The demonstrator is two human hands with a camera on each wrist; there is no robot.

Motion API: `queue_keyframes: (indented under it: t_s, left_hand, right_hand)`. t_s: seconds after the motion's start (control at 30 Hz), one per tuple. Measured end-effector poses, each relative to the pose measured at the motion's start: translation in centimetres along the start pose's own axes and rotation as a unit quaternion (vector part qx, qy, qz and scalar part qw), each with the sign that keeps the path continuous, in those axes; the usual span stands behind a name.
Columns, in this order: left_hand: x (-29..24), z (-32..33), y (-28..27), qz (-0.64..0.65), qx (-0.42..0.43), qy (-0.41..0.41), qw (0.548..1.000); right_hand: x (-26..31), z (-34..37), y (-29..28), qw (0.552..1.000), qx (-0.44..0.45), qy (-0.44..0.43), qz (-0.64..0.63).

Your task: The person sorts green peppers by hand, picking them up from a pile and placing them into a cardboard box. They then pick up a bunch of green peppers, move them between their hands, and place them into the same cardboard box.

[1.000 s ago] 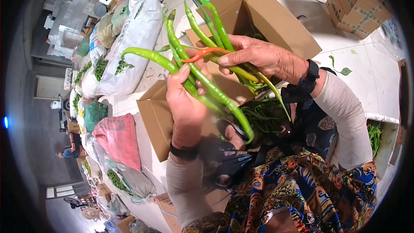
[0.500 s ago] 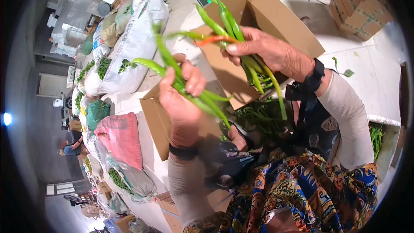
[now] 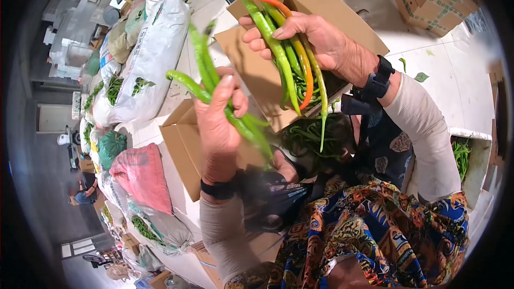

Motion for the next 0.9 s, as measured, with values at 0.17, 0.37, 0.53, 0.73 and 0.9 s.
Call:
queue_keyframes:
  t_s: [0.17, 0.37, 0.53, 0.73, 0.9]
  left_hand:
    - [1.7, -0.1, 1.7, -0.137, -0.06, 0.004, 0.989]
    - [2.9, -0.7, 2.0, -0.178, -0.083, -0.019, 0.98]
    - [3.3, -0.4, 2.1, -0.049, -0.049, -0.067, 0.995]
    - [3.2, -1.0, 2.1, -0.092, -0.074, -0.041, 0.992]
    - [4.3, -1.5, 1.4, -0.09, -0.077, -0.037, 0.992]
  right_hand:
    - [-0.4, -0.1, -0.7, 0.993, -0.065, -0.03, 0.09]
    - [-1.1, 0.0, 0.0, 0.999, -0.022, -0.03, -0.006]
    - [-1.6, 0.2, -0.9, 0.997, -0.066, 0.018, 0.042]
    - [-1.7, 0.0, -0.7, 0.982, -0.141, -0.038, 0.118]
    - [-1.8, -0.3, -3.2, 0.971, -0.177, -0.032, 0.157]
Point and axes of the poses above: each hand's wrist, its own z-axis away from the middle knuckle, its own y-axis out of the palm, x = y × z, the point moved 7 cm from there along -z, towards the middle knuckle, and after that the axes turned 1 degree about z, right-handed, at the moved point
